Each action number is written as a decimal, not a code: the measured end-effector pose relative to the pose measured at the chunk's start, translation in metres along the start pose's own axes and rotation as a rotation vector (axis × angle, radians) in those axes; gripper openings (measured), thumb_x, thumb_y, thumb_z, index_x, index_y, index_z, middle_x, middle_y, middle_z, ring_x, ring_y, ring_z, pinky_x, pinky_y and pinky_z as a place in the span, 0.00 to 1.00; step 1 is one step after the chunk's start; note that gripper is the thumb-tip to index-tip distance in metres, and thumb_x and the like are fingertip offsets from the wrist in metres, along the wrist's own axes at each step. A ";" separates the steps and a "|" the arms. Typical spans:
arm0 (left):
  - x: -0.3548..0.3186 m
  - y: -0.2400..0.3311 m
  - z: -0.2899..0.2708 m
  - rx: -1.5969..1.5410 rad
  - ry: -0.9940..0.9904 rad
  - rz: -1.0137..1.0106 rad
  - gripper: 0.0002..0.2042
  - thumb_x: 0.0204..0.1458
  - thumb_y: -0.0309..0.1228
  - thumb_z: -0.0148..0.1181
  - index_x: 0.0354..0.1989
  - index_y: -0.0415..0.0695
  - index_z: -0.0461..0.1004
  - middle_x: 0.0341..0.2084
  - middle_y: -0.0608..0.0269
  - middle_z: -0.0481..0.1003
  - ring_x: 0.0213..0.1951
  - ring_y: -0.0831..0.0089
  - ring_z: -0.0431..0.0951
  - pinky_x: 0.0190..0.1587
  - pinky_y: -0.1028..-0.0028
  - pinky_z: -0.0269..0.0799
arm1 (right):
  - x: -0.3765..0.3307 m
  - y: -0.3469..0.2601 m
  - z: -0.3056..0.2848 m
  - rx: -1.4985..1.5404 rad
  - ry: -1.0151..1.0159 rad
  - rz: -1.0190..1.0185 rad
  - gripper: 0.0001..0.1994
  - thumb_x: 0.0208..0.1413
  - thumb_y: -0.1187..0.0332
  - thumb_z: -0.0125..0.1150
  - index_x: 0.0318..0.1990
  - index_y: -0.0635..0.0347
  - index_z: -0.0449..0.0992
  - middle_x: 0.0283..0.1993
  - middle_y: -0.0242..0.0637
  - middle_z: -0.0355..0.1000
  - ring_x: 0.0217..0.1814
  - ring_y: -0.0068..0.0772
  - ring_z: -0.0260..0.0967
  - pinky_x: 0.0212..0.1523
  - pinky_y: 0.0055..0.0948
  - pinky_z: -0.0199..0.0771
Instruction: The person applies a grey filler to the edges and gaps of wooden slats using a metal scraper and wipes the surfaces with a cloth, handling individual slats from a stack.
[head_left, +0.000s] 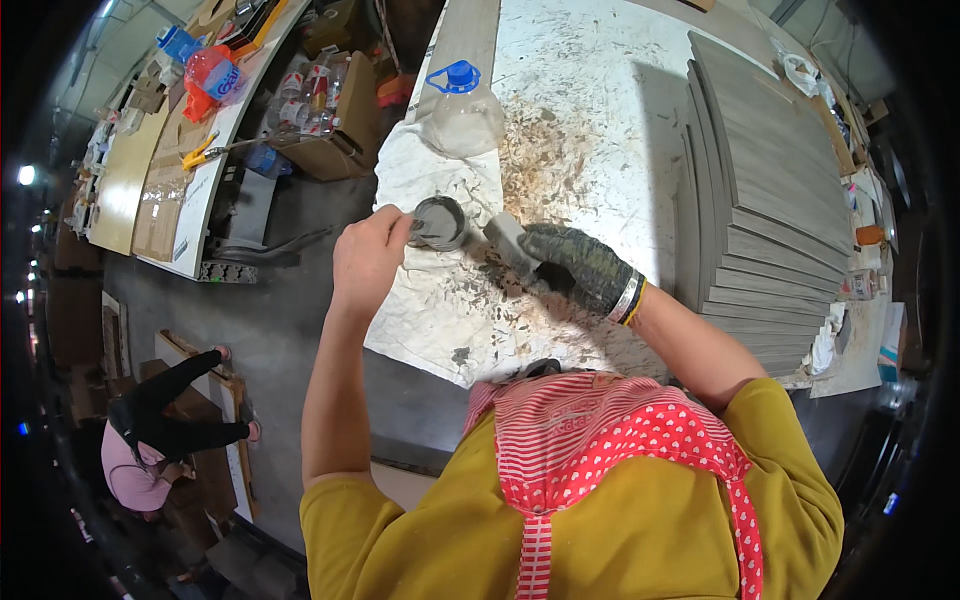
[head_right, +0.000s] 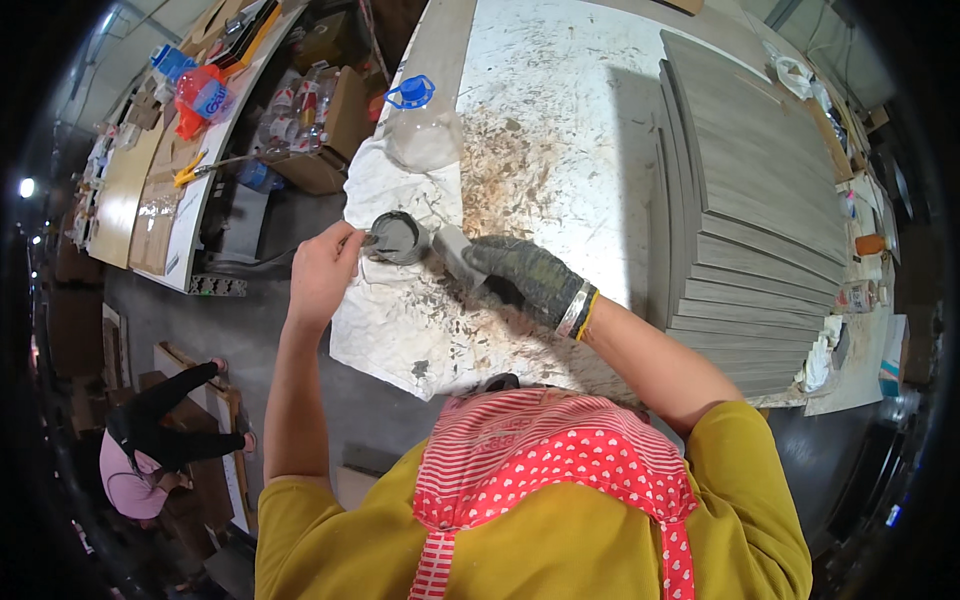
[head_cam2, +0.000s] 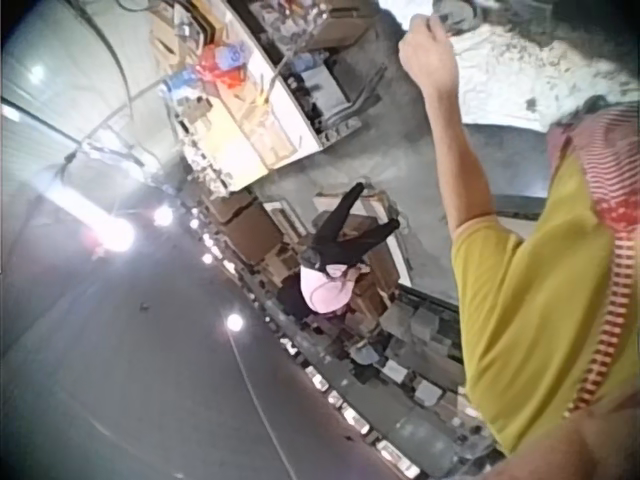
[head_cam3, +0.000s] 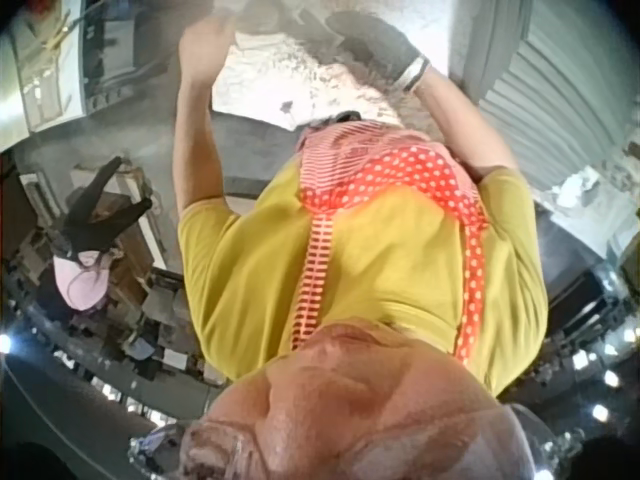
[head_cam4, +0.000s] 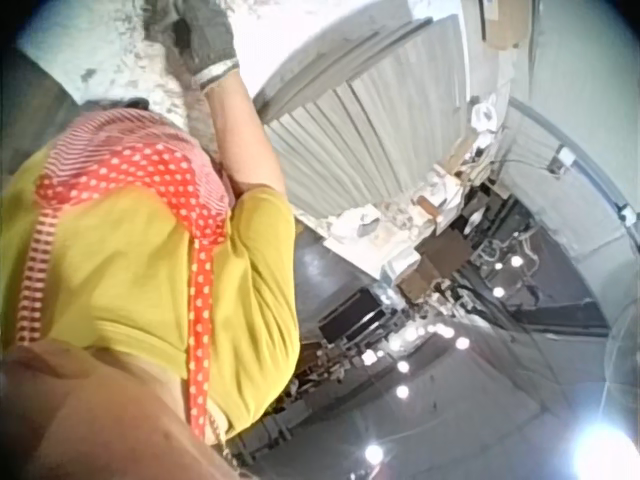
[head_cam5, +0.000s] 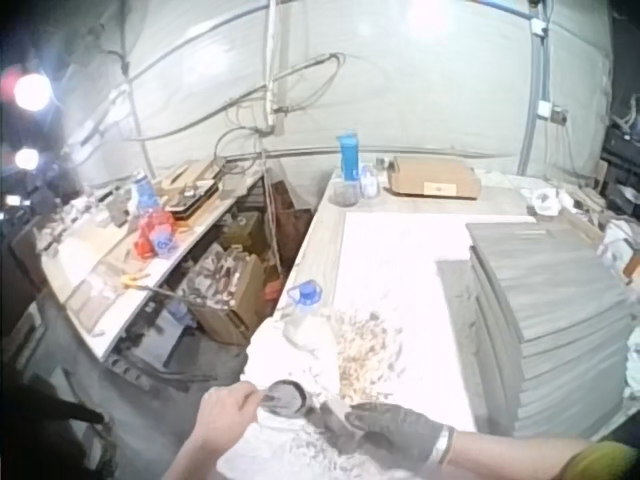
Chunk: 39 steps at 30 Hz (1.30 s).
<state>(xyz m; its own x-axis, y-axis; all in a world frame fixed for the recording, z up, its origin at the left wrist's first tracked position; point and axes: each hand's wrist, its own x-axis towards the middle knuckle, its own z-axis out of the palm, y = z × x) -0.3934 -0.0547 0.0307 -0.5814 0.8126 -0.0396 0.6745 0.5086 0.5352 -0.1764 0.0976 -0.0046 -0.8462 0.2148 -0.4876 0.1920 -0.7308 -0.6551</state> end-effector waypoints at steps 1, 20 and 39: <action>0.000 0.003 -0.002 -0.051 -0.030 -0.070 0.11 0.56 0.35 0.53 0.31 0.40 0.75 0.17 0.52 0.73 0.21 0.56 0.74 0.27 0.64 0.66 | 0.002 0.006 -0.009 0.243 -0.033 0.060 0.17 0.61 0.64 0.54 0.52 0.69 0.69 0.43 0.41 0.74 0.39 0.26 0.73 0.39 0.24 0.76; 0.003 -0.035 -0.015 -0.889 -0.085 -0.269 0.11 0.57 0.32 0.52 0.25 0.40 0.71 0.12 0.69 0.67 0.16 0.83 0.64 0.21 0.81 0.59 | 0.066 -0.052 0.030 -1.855 -0.110 -1.039 0.14 0.52 0.68 0.53 0.46 0.55 0.74 0.40 0.40 0.72 0.45 0.43 0.70 0.47 0.39 0.69; -0.034 -0.037 0.016 -1.113 0.042 -0.367 0.09 0.61 0.32 0.48 0.32 0.42 0.70 0.16 0.66 0.72 0.18 0.81 0.68 0.25 0.82 0.60 | 0.019 -0.006 0.023 -0.035 -0.042 0.028 0.20 0.61 0.62 0.54 0.55 0.67 0.68 0.48 0.43 0.73 0.44 0.31 0.73 0.47 0.29 0.74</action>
<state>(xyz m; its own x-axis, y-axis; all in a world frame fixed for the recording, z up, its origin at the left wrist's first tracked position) -0.3918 -0.0966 -0.0013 -0.6871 0.6484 -0.3279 -0.2945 0.1641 0.9415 -0.2052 0.0913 0.0035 -0.8602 0.1666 -0.4819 0.2327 -0.7127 -0.6618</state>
